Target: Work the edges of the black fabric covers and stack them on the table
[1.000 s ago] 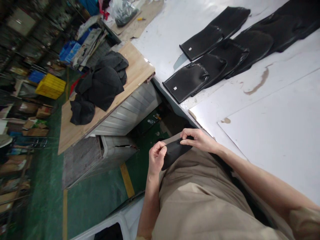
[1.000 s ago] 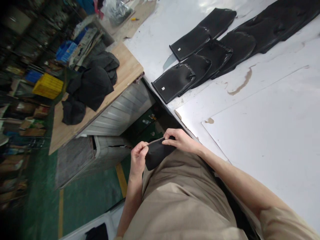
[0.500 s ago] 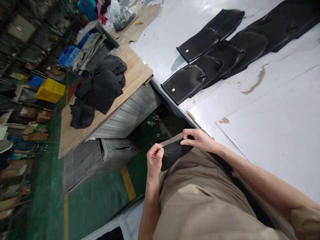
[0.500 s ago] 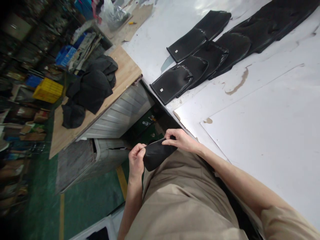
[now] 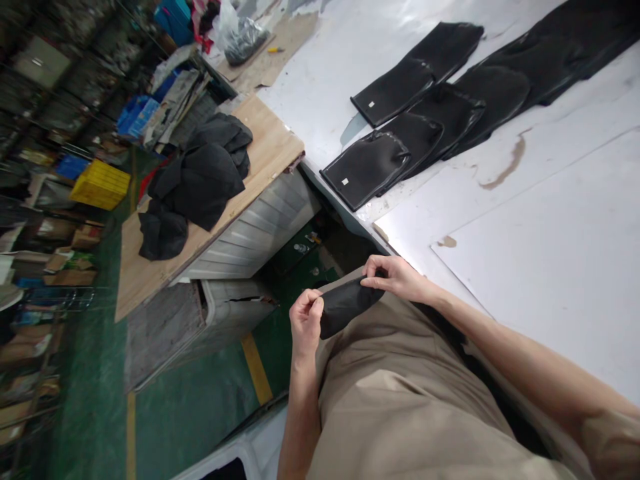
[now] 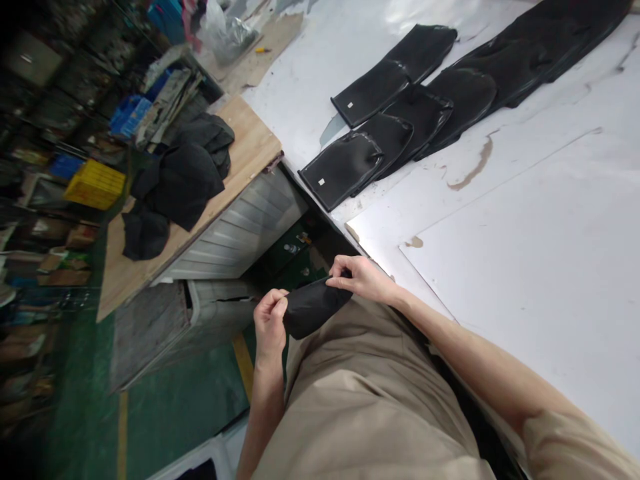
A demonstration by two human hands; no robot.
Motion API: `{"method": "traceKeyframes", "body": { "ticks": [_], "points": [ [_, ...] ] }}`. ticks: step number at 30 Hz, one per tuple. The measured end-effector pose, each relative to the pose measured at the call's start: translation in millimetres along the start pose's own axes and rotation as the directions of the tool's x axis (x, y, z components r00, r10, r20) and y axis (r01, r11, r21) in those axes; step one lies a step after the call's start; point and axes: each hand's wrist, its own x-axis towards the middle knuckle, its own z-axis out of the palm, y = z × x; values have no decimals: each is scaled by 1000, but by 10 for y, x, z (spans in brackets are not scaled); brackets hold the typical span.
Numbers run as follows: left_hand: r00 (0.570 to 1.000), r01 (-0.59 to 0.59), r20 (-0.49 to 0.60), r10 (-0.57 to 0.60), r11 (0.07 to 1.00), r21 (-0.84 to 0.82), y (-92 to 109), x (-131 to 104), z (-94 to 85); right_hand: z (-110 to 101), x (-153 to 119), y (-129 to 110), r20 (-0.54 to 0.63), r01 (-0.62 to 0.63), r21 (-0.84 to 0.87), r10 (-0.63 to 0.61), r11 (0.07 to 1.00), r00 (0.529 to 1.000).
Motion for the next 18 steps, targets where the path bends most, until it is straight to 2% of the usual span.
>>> {"method": "traceKeyframes", "body": {
  "ticks": [6, 9, 11, 14, 16, 18],
  "points": [
    [998, -25, 50, 26, 1000, -10, -33, 17, -52, 9, -3, -9, -29, -42, -17, 42, 999, 999],
    [993, -60, 109, 45, 987, 147, 30, 46, -111, 46, -15, -87, -36, -62, -76, 60, 995, 998],
    [977, -151, 196, 86, 926, 346, 124, 69, -107, 92, -29, -148, -28, -52, -104, 49, 993, 998],
    [910, -377, 374, 179, 733, 566, 280, 101, 13, 168, -55, -223, 2, -7, -134, 8, 991, 1000],
    [867, -469, 453, 207, 646, 602, 347, 120, 135, 196, -70, -266, 18, 20, -157, -18, 987, 1000],
    [855, -485, 475, 208, 646, 589, 368, 138, 237, 190, -80, -311, 41, 45, -166, -39, 985, 998]
  ]
}}
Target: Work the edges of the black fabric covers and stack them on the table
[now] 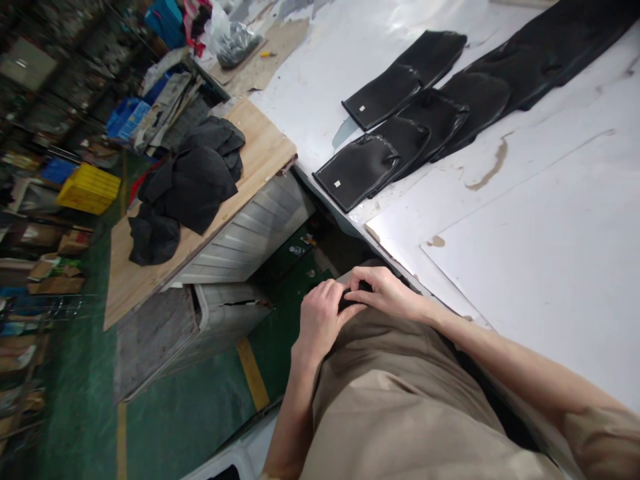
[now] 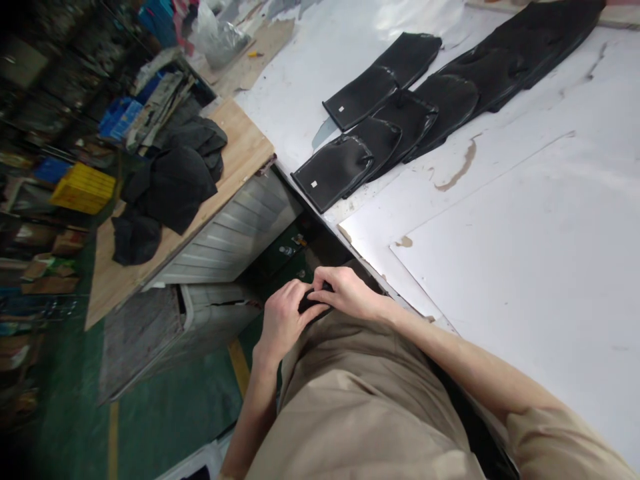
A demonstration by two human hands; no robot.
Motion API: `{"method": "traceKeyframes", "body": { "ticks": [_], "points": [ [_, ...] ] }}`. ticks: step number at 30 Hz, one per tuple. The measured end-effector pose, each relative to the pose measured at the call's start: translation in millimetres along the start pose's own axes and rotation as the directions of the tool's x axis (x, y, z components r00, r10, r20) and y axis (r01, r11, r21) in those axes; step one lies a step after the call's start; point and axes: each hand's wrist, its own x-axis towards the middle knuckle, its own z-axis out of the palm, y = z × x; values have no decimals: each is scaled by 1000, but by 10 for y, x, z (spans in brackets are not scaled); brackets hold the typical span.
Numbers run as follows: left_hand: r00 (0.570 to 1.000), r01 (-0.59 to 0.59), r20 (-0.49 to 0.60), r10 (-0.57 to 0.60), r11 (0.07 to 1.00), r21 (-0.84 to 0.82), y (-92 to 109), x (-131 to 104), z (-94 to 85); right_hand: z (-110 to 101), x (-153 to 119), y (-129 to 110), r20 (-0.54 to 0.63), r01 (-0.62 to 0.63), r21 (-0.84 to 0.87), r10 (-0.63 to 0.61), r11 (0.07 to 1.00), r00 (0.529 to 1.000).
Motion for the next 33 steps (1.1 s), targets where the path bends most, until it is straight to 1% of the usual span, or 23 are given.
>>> {"method": "traceKeyframes", "body": {
  "ticks": [3, 7, 11, 18, 23, 27, 30, 33],
  "points": [
    [999, 43, -2, -44, 991, -125, -2, 40, 52, -83, 0, -40, 71, 54, -6, -53, 999, 996],
    [984, 167, -7, -177, 939, -300, -81, 12, 53, -218, 13, -15, 174, 153, -25, -146, 988, 974],
    [969, 224, -1, -247, 884, -410, -99, -23, 55, -266, 25, 32, 223, 193, -8, -186, 981, 957],
    [961, 237, 2, -275, 824, -515, -64, -14, 68, -237, 32, 46, 163, 199, -2, -197, 980, 967],
    [966, 221, 13, -257, 804, -552, -74, -7, 55, -212, 23, 69, 151, 209, -28, -202, 978, 968],
    [972, 210, 38, -231, 788, -579, -85, -2, 31, -174, 12, 72, 74, 191, -62, -186, 980, 980],
    [972, 199, 13, -236, 789, -581, -75, 15, 16, -139, 9, 77, 45, 173, -64, -170, 983, 984],
    [971, 189, -21, -237, 823, -536, -45, 43, 5, -104, 7, 90, 3, 176, -46, -176, 983, 984]
  ]
}}
